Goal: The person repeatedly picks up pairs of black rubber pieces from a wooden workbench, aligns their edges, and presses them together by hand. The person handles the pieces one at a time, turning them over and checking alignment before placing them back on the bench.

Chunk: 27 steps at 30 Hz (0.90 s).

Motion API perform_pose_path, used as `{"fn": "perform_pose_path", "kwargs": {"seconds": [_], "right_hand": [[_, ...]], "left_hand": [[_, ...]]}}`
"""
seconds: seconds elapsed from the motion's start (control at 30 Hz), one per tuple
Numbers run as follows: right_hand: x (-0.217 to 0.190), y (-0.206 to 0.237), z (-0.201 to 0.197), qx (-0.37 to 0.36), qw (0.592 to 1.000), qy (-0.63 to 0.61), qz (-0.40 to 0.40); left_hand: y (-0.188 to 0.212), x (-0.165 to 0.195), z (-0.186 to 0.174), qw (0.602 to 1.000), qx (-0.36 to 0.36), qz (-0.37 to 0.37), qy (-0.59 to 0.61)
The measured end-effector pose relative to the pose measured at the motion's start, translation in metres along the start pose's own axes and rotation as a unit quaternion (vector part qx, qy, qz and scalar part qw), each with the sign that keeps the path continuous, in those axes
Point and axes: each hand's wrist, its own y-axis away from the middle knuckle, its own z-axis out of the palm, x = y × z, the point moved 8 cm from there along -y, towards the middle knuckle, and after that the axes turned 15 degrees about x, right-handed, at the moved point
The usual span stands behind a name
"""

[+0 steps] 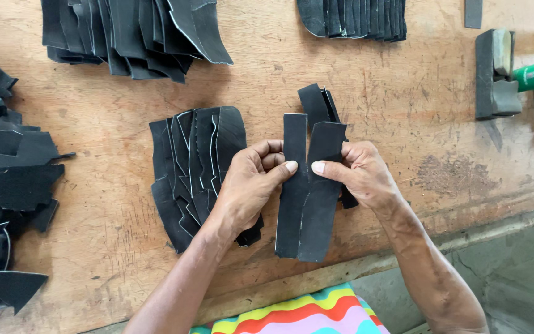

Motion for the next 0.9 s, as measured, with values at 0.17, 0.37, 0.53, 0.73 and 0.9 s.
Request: {"fn": "perform_pose_path", "kwargs": {"seconds": [0.17,0.37,0.53,0.73,0.9], "right_hand": [[-0.004,0.002,0.001,0.019,0.999,0.038,0.010],[-0.006,0.001,0.002,0.017,0.998,0.058,0.008],[-0.002,-0.001,0.001,0.009,0.998,0.059,0.003],[-0.006,0.004,0.005,0.020,0.999,0.018,-0.045],[-0.003,0.007,0.007,0.037,0.999,0.013,-0.036]], "left_hand": [[-0.001,-0.001,-0.001,1.000,0.002,-0.001,-0.004],[-0.004,-0.004,-0.001,1.000,-0.001,0.001,0.007],[-0.002,-0.002,0.000,1.000,-0.003,0.004,0.010],[0.001,0.003,0.002,0.999,-0.006,0.018,0.036],[0.002,0.006,0.002,0.999,0.003,0.044,0.010]]}}
